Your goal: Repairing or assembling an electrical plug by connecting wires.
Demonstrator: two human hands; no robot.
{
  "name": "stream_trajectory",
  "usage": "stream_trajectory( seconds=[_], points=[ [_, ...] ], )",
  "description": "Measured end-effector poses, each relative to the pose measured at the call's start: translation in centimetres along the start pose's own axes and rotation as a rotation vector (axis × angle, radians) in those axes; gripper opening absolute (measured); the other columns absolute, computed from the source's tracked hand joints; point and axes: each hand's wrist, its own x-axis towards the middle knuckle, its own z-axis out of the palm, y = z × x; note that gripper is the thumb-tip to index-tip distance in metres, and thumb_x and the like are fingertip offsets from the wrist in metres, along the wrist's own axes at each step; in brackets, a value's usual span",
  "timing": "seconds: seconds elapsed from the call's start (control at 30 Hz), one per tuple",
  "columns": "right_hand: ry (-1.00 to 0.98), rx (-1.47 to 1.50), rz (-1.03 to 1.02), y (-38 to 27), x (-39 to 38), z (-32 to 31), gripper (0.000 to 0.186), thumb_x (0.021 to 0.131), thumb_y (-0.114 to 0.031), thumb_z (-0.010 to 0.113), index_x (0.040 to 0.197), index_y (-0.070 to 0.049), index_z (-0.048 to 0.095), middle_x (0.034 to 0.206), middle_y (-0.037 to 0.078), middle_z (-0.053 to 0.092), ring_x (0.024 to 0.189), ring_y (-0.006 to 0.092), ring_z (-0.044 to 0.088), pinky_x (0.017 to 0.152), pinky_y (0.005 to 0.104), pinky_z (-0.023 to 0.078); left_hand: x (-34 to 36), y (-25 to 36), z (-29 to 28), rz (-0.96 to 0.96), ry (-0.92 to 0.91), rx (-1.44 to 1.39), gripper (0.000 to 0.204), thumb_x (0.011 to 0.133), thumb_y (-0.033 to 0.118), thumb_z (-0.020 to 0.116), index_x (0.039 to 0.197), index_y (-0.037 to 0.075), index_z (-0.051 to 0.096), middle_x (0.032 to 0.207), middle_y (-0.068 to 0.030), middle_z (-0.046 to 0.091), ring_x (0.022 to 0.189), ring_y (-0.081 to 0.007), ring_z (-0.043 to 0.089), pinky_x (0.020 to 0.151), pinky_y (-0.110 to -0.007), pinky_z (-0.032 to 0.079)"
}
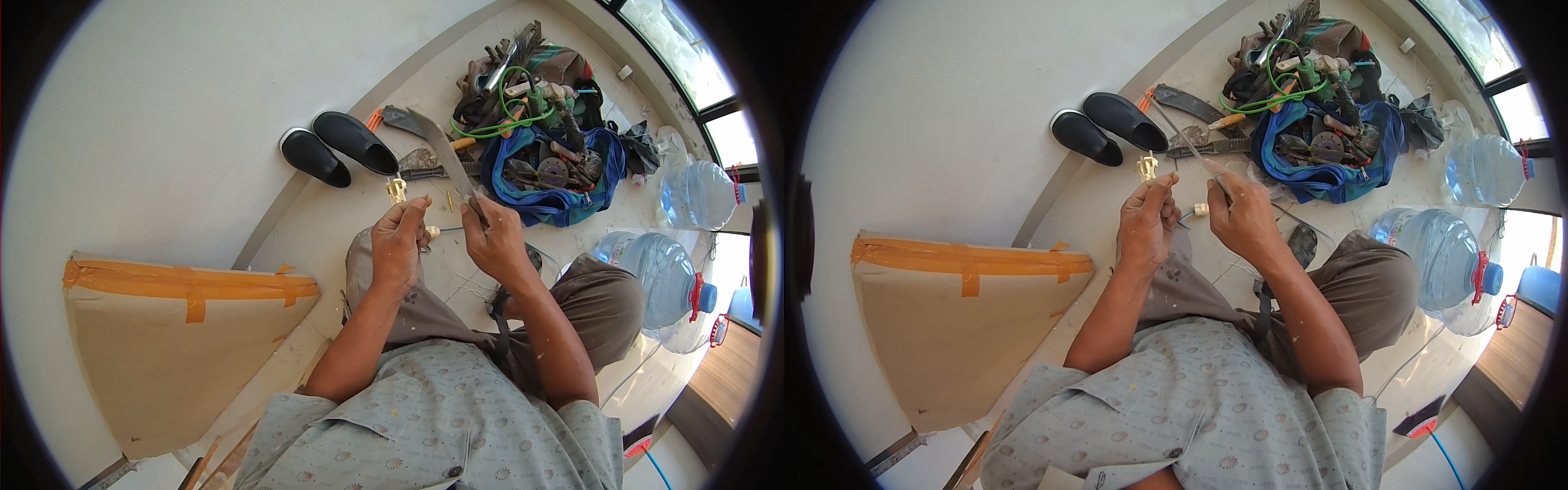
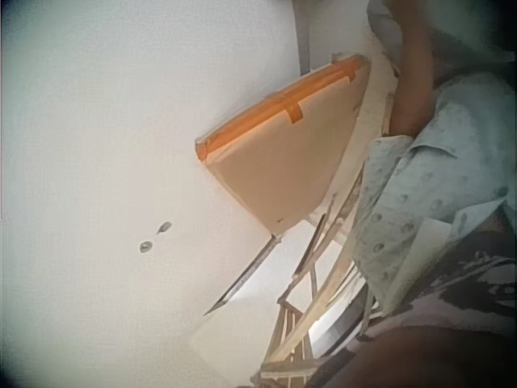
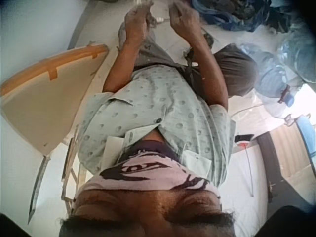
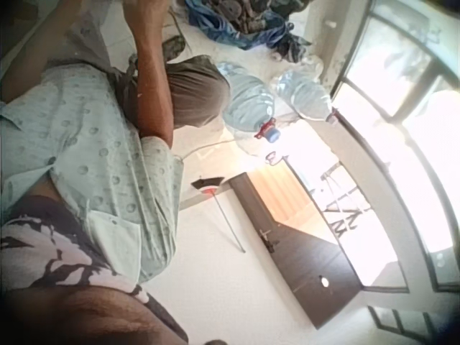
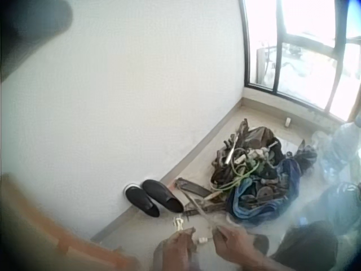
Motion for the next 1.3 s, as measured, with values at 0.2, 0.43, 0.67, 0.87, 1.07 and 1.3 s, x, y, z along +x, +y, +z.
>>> stream_trajectory(
  seconds=[0.2, 0.43, 0.67, 0.87, 1.07, 1.3],
  points=[
    [-0.150, -0.173, -0.184, -1.0, -1.3, 0.7, 0.058, 0.075, 0.000, 0.061, 0.132, -0.013, 0.055, 0.093, 0.017, 0.066, 0.076, 0.0361, 0.064, 0.065, 0.0424, 0.051, 0.3, -1.3, -1.1, 0.086, -0.096, -0.034, 0.013, 0.093, 0.016, 0.063, 0.094, 0.003, 0.064, 0.072, 0.0034, 0.055, 0.058, -0.0036, 0.043, 0.051, -0.021, 0.035],
    [-0.128, -0.260, -0.209, -0.2, -1.5, 1.4, 0.063, 0.074, -0.008, 0.061, 0.136, -0.013, 0.050, 0.082, 0.012, 0.064, 0.064, 0.0333, 0.063, 0.056, 0.0439, 0.050, 0.0, -1.0, -0.8, 0.095, -0.081, 0.060, 0.011, 0.092, 0.015, 0.063, 0.089, 0.005, 0.063, 0.069, 0.0030, 0.055, 0.052, -0.0032, 0.040, 0.047, -0.021, 0.032],
    [-0.154, -0.263, -0.140, -0.8, -1.8, 1.4, 0.066, 0.077, -0.007, 0.059, 0.141, -0.016, 0.044, 0.085, 0.015, 0.066, 0.067, 0.0367, 0.063, 0.059, 0.0468, 0.050, -0.1, -0.8, -0.4, 0.113, -0.031, 0.090, 0.016, 0.093, 0.013, 0.060, 0.080, 0.003, 0.064, 0.061, 0.0023, 0.053, 0.049, -0.0032, 0.041, 0.044, -0.022, 0.031],
    [-0.260, -0.207, -0.011, -1.5, -1.6, 0.5, 0.070, 0.077, -0.004, 0.057, 0.143, -0.020, 0.039, 0.086, 0.021, 0.066, 0.072, 0.0423, 0.063, 0.064, 0.0496, 0.049, -0.3, -0.2, -0.2, 0.164, -0.009, 0.457, 0.019, 0.092, 0.013, 0.061, 0.080, -0.001, 0.066, 0.065, 0.0033, 0.057, 0.059, -0.0007, 0.043, 0.051, -0.021, 0.034],
    [-0.276, -0.117, 0.029, -1.4, -1.4, 0.7, 0.066, 0.076, -0.002, 0.056, 0.138, -0.018, 0.041, 0.078, 0.023, 0.064, 0.073, 0.0441, 0.062, 0.065, 0.0509, 0.048, -0.3, -0.1, -0.3, 0.389, -0.048, 0.654, 0.014, 0.091, 0.010, 0.062, 0.088, -0.003, 0.067, 0.070, 0.0017, 0.060, 0.066, -0.0025, 0.047, 0.057, -0.021, 0.039],
    [-0.272, -0.145, 0.060, -1.7, -1.4, 1.1, 0.063, 0.076, -0.002, 0.056, 0.135, -0.017, 0.041, 0.075, 0.024, 0.063, 0.071, 0.0449, 0.062, 0.064, 0.0525, 0.047, -0.3, -0.9, -0.4, 0.580, -0.074, 0.699, 0.007, 0.086, 0.002, 0.065, 0.091, -0.002, 0.066, 0.074, -0.0045, 0.063, 0.066, -0.0058, 0.053, 0.059, -0.025, 0.044]
  ],
)
